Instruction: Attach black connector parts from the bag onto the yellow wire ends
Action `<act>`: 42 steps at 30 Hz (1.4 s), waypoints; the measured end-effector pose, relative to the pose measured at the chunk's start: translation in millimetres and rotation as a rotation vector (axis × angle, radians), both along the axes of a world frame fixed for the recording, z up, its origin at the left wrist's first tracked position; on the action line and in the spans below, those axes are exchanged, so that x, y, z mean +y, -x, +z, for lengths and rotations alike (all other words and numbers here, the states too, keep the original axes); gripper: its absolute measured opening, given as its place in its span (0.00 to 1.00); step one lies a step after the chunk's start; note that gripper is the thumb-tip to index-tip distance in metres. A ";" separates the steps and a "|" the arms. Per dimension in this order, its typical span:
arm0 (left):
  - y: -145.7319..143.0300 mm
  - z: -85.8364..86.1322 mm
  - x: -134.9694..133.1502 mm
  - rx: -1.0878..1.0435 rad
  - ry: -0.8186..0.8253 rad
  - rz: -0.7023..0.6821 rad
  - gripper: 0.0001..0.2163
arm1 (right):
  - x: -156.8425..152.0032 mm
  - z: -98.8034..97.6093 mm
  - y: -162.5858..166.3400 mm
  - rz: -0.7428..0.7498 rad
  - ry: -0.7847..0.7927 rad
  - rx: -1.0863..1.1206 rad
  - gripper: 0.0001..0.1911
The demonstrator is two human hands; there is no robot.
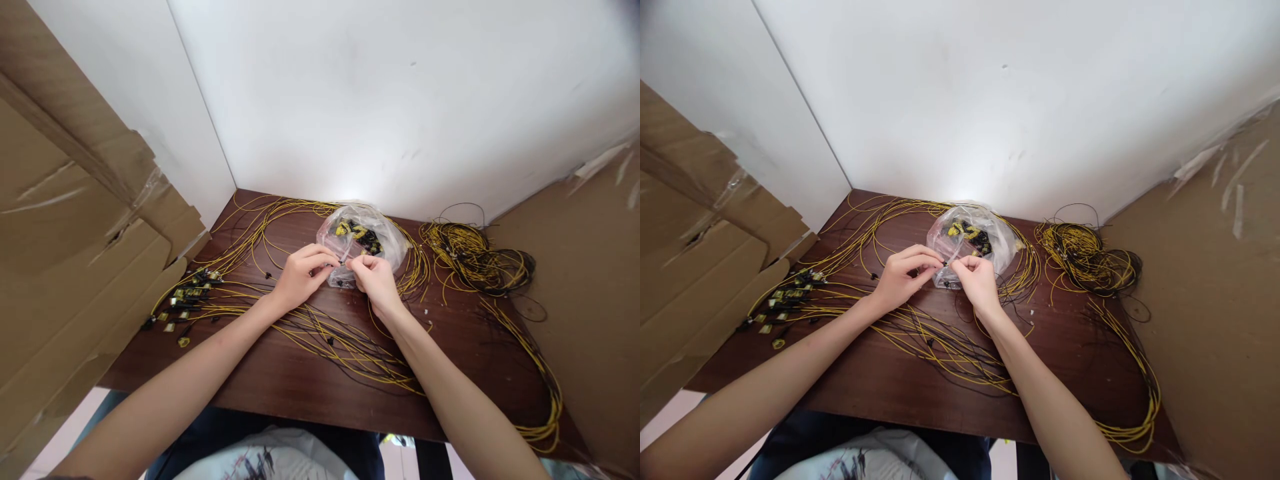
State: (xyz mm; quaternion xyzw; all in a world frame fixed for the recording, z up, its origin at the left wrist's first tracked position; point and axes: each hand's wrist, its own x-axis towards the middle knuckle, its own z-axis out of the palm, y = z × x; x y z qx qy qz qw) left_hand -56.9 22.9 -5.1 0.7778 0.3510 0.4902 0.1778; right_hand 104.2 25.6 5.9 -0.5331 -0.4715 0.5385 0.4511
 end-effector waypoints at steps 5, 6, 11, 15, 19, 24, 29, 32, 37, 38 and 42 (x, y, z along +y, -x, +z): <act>-0.7 0.5 -0.5 -0.005 0.011 -0.004 0.06 | 1.1 -1.0 -0.3 0.004 0.002 0.016 0.10; -0.9 1.0 -0.7 -0.008 0.022 -0.005 0.06 | 1.3 -1.2 -0.2 0.005 -0.001 0.017 0.10; -1.6 3.5 -1.0 -0.050 0.062 -0.038 0.05 | 0.8 -1.2 0.3 0.006 -0.017 0.012 0.10; -2.5 4.7 -1.0 -0.089 0.144 -0.021 0.05 | 0.0 -1.2 0.7 0.010 -0.018 0.018 0.10; -5.0 5.6 -1.8 -0.142 0.238 -0.033 0.04 | 0.1 -1.4 1.4 0.007 -0.020 0.023 0.10; -8.5 4.1 -2.6 -0.230 0.340 -0.081 0.03 | -0.8 -0.3 2.3 0.016 -0.026 -0.013 0.09; -9.6 2.8 -2.9 -0.253 0.382 -0.050 0.03 | -2.3 2.1 2.5 0.021 -0.028 -0.011 0.10; -9.7 2.6 -2.8 -0.254 0.391 -0.033 0.03 | -2.1 1.9 2.4 0.028 -0.031 -0.010 0.10; -9.4 2.5 -1.1 -0.265 0.393 -0.012 0.04 | -1.0 -2.3 2.0 0.076 -0.077 -0.037 0.11; -9.4 2.7 -0.7 -0.264 0.388 -0.008 0.04 | -0.8 -3.3 1.9 0.084 -0.093 -0.043 0.11; -9.1 4.0 -0.4 -0.239 0.352 0.008 0.04 | -0.4 -5.3 1.6 0.099 -0.125 -0.046 0.11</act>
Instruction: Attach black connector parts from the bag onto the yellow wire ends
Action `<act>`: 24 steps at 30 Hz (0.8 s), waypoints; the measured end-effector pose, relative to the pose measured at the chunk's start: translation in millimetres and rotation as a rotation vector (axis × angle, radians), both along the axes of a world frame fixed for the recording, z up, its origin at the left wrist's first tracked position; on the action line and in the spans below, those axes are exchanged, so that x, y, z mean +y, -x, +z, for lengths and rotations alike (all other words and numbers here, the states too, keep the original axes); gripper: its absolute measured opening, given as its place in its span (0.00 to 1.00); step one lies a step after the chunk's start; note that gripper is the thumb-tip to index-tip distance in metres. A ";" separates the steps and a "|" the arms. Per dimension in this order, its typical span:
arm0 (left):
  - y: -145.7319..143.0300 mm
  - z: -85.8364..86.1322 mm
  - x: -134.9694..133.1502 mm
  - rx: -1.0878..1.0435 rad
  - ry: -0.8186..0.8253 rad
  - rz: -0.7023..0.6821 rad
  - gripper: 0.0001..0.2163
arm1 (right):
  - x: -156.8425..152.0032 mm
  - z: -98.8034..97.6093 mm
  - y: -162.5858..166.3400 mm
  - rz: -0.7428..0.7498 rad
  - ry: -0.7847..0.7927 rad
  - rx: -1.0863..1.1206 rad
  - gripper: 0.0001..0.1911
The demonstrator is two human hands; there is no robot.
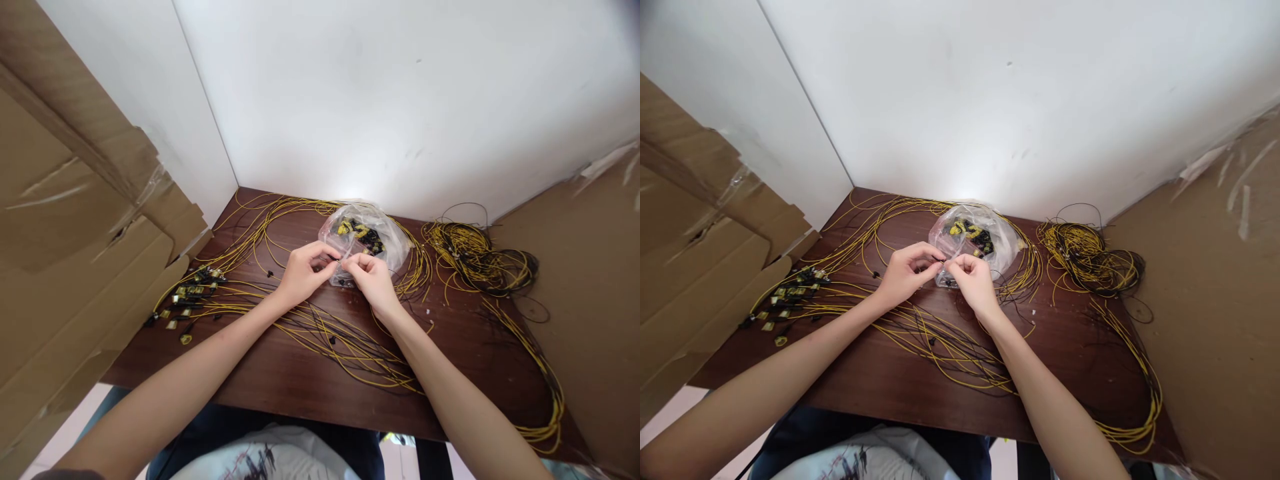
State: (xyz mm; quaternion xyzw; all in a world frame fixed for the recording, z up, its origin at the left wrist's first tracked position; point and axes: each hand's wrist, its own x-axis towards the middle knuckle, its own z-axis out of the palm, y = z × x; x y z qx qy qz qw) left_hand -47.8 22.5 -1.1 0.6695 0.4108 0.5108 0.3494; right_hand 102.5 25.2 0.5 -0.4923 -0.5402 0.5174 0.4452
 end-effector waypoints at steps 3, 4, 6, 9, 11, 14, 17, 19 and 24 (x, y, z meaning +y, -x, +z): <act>0.3 0.7 -0.8 0.028 -0.025 0.011 0.04 | -0.1 0.6 0.2 0.003 -0.001 0.015 0.12; 0.5 0.8 -1.1 0.038 -0.032 0.014 0.04 | -0.3 1.0 0.3 0.003 0.003 0.021 0.12; 0.8 1.2 -2.0 0.064 -0.049 0.017 0.04 | -0.7 2.1 0.6 0.004 0.017 0.030 0.12; 1.5 2.3 -2.7 0.108 -0.076 0.024 0.03 | -1.2 3.3 1.0 0.006 0.032 0.030 0.13; 1.8 3.3 -2.6 0.134 -0.085 0.025 0.04 | -1.0 3.1 0.8 0.012 0.021 0.018 0.13; 2.2 4.5 -1.7 0.148 -0.073 0.015 0.04 | 0.2 1.6 -0.5 0.046 -0.035 -0.025 0.13; 2.7 4.3 -0.4 0.128 -0.028 -0.003 0.04 | 0.8 0.3 -2.1 0.056 -0.122 -0.059 0.09; 3.3 3.2 0.8 0.101 0.009 -0.010 0.04 | -0.3 1.0 -2.8 0.035 -0.210 -0.107 0.08; 5.7 -1.0 4.8 0.033 0.136 -0.027 0.06 | -6.1 6.4 -3.5 0.039 -0.507 -0.370 0.08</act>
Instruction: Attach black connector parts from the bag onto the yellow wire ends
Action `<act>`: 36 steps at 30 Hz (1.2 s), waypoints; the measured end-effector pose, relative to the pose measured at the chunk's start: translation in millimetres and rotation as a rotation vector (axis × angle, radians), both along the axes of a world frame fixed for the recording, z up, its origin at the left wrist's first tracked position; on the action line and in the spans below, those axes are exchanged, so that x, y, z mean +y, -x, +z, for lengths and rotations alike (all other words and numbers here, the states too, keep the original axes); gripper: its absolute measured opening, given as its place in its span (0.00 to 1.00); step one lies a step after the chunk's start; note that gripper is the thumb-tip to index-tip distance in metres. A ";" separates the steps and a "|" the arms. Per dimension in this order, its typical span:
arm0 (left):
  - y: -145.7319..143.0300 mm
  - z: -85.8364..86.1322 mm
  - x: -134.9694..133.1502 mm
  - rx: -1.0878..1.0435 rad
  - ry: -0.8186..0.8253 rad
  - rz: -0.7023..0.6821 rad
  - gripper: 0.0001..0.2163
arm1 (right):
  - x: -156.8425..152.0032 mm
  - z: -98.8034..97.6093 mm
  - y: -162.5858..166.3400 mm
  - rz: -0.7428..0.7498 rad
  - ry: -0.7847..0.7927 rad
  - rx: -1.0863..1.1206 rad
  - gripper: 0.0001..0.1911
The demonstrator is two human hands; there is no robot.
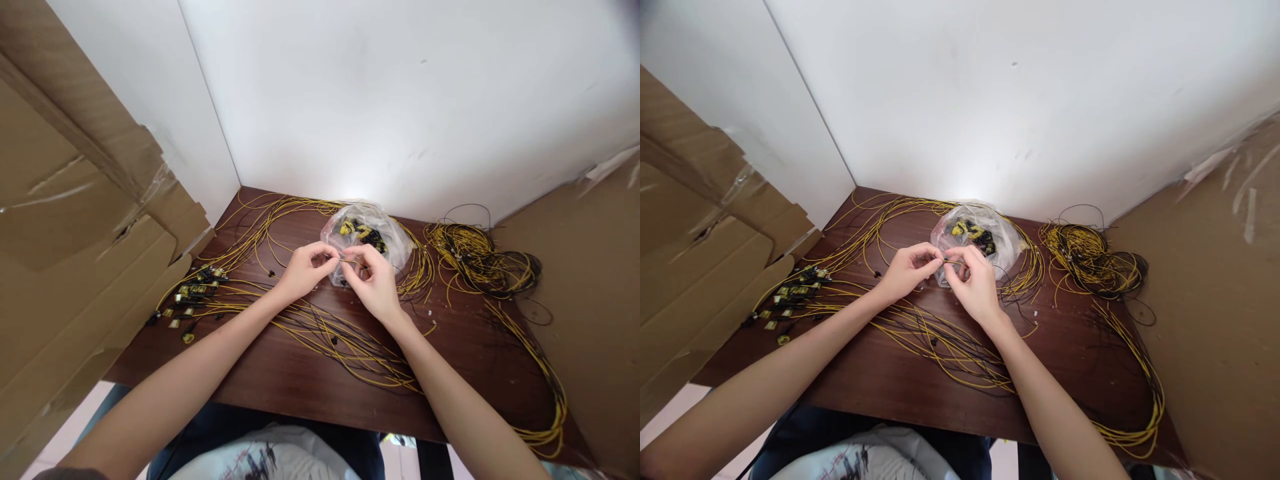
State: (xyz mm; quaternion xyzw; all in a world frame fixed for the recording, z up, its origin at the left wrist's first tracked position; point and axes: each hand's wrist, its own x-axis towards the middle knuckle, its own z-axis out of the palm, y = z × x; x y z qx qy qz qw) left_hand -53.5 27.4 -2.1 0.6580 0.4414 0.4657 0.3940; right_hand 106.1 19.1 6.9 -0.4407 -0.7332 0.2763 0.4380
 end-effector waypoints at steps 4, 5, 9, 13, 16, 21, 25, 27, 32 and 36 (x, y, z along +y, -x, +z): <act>2.4 0.3 2.1 -0.051 0.149 -0.077 0.08 | -1.3 -0.9 -1.6 0.043 -0.131 -0.107 0.08; 2.9 1.3 2.2 -0.061 0.172 -0.093 0.08 | -1.1 -2.0 -2.3 0.046 -0.150 -0.120 0.08; 4.8 7.6 2.0 -0.090 0.238 -0.130 0.07 | 0.1 -5.1 -5.7 0.044 -0.215 -0.177 0.08; 5.8 11.1 1.7 -0.093 0.277 -0.158 0.09 | 0.6 -4.6 -7.6 0.045 -0.239 -0.236 0.09; 5.5 10.8 1.4 -0.114 0.280 -0.149 0.09 | 0.8 -4.2 -7.2 0.029 -0.222 -0.224 0.08; 3.4 6.6 0.6 -0.165 0.195 -0.100 0.08 | 1.1 -4.2 -4.9 0.004 -0.167 -0.117 0.08; 1.7 1.9 -0.5 -0.101 0.068 -0.076 0.06 | 1.4 -3.9 -3.2 -0.005 -0.145 -0.082 0.07; 1.6 0.3 -0.6 -0.055 0.023 -0.059 0.06 | 1.5 -3.8 -2.8 -0.001 -0.139 -0.076 0.07; 3.2 -1.9 0.8 -0.003 -0.069 -0.006 0.04 | 1.7 -4.7 -3.0 -0.005 -0.105 -0.075 0.08; 3.7 -2.9 1.4 -0.070 -0.082 0.034 0.05 | 2.2 -5.9 -3.2 -0.010 -0.094 -0.045 0.07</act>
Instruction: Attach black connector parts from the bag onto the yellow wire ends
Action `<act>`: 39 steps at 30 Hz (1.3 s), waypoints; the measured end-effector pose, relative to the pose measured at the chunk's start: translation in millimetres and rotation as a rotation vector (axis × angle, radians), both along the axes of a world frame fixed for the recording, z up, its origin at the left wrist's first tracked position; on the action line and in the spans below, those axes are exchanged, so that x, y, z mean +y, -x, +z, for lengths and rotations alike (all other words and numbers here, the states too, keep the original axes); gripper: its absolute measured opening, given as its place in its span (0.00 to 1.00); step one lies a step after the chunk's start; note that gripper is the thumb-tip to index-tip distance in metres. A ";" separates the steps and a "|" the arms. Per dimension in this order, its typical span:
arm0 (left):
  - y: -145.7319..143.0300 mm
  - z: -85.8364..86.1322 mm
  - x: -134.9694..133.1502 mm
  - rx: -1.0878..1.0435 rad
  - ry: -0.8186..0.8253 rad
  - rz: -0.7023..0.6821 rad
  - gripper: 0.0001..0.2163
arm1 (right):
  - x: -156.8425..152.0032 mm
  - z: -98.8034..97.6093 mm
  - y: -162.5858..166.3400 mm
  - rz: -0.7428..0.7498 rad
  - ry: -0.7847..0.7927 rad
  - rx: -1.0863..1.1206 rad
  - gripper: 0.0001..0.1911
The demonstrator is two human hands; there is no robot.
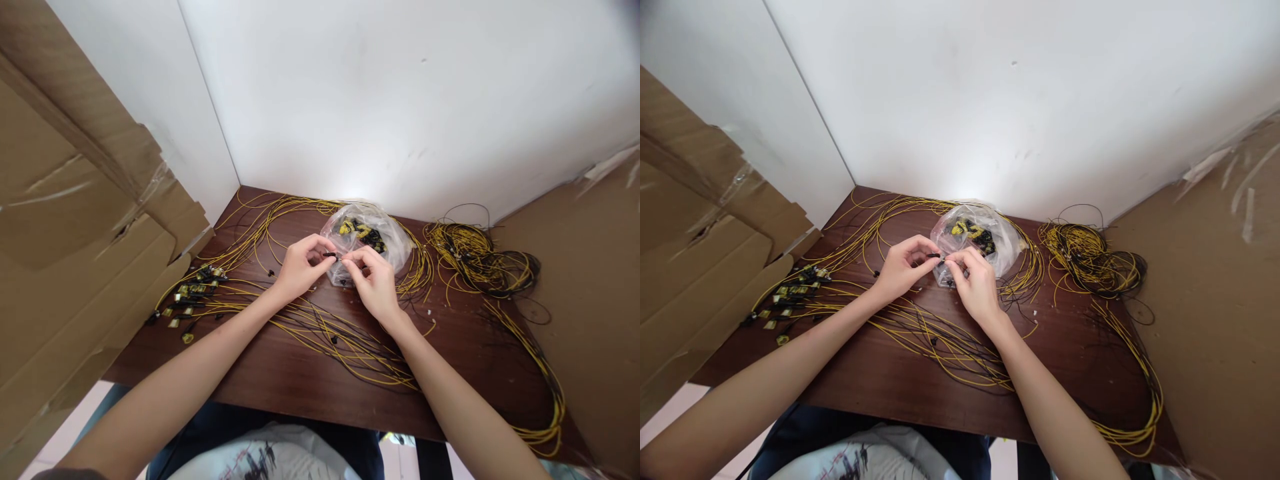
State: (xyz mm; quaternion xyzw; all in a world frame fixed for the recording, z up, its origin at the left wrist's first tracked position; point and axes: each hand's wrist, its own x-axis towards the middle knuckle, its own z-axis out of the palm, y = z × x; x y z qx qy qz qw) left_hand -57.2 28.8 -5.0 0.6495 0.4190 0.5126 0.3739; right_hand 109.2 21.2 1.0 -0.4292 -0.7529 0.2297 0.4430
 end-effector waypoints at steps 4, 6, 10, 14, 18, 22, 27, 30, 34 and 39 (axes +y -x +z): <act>-1.0 0.4 -1.1 -0.088 0.000 -0.012 0.05 | -0.1 -0.3 1.1 -0.014 0.045 0.024 0.08; -1.9 1.1 -2.0 -0.125 0.010 -0.024 0.05 | -0.2 -0.3 1.9 -0.021 0.066 0.032 0.08; -3.4 2.4 -3.7 -0.147 0.026 -0.030 0.05 | 0.1 -1.2 3.1 -0.028 0.126 0.070 0.08; -4.1 2.3 -4.4 -0.136 0.026 -0.019 0.05 | 0.4 -3.2 3.1 -0.030 0.191 0.104 0.08; -4.2 1.9 -4.6 -0.105 0.001 0.000 0.04 | 0.3 -5.2 3.0 -0.037 0.210 0.123 0.08; -4.1 1.4 -4.7 -0.089 -0.015 0.007 0.04 | 1.2 -5.9 3.7 -0.035 0.227 0.149 0.08; -4.1 2.4 -5.4 -0.049 -0.050 0.009 0.03 | 1.9 -5.1 3.8 -0.033 0.237 0.163 0.08; -4.4 4.2 -6.7 -0.021 -0.081 0.017 0.02 | 1.3 -4.6 3.7 -0.044 0.242 0.164 0.08; -4.7 4.9 -8.4 0.040 -0.109 0.019 0.02 | 0.3 -4.0 4.4 -0.060 0.288 0.183 0.08; -4.6 2.9 -9.3 0.072 -0.115 0.025 0.03 | -1.3 -2.3 5.7 -0.099 0.287 0.194 0.08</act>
